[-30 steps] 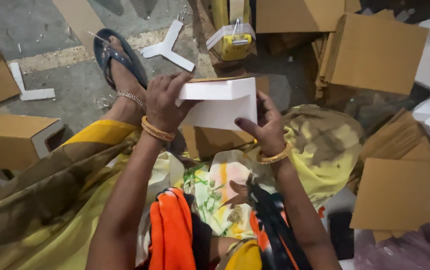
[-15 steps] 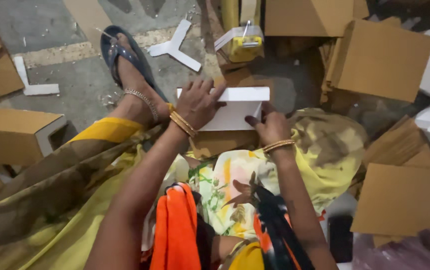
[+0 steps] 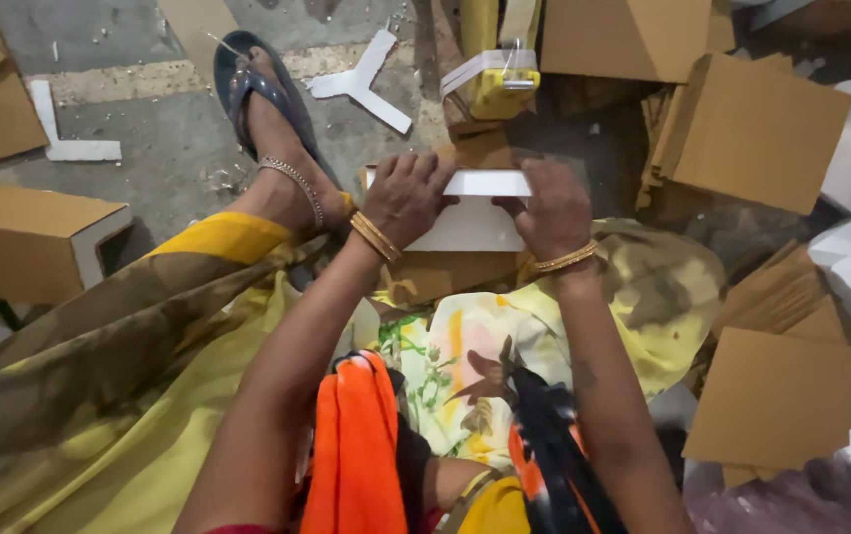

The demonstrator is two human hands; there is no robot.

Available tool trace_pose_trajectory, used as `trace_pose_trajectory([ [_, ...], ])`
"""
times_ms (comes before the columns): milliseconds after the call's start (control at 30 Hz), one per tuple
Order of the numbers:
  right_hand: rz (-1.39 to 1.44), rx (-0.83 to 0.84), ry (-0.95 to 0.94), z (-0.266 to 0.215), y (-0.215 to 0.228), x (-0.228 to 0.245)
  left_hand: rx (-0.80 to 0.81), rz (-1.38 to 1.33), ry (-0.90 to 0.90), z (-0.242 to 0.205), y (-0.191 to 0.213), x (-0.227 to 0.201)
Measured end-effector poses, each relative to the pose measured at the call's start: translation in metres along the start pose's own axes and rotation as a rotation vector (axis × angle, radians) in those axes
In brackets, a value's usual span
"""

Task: The person sits on the floor and assembles small cardboard boxes by folding the flaps and securing them with adhesive tape. They handle white foam inserts and cardboard pieces, using a tape dispenser to seal the boxes.

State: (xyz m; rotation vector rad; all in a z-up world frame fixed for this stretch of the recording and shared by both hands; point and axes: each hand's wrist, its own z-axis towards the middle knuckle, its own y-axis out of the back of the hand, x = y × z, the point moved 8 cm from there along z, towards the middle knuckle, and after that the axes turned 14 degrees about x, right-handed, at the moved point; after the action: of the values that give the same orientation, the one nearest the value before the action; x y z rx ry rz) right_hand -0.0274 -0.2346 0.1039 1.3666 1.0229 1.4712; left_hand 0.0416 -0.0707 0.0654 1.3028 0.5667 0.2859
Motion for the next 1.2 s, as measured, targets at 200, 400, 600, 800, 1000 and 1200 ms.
trace_pose_trajectory([
  [200,0.046,-0.020,-0.033,-0.009,-0.008,-0.007,0.033,-0.049,-0.050,-0.001,0.009,0.003],
  [400,0.038,-0.070,-0.014,-0.013,-0.009,-0.004,0.044,-0.511,0.197,-0.024,0.019,0.056],
  [600,0.005,-0.078,-0.047,-0.014,-0.012,-0.007,0.006,-0.500,0.228,-0.026,0.018,0.058],
  [800,0.003,-0.082,-0.016,-0.015,-0.012,-0.006,0.022,-0.303,0.227,-0.022,0.037,0.044],
  [1000,-0.034,-0.054,-0.031,-0.014,-0.016,-0.011,0.174,-0.045,0.142,0.017,0.013,-0.006],
  [1200,0.177,0.148,-0.090,-0.008,-0.009,-0.028,0.024,-0.044,0.024,0.023,0.001,-0.016],
])
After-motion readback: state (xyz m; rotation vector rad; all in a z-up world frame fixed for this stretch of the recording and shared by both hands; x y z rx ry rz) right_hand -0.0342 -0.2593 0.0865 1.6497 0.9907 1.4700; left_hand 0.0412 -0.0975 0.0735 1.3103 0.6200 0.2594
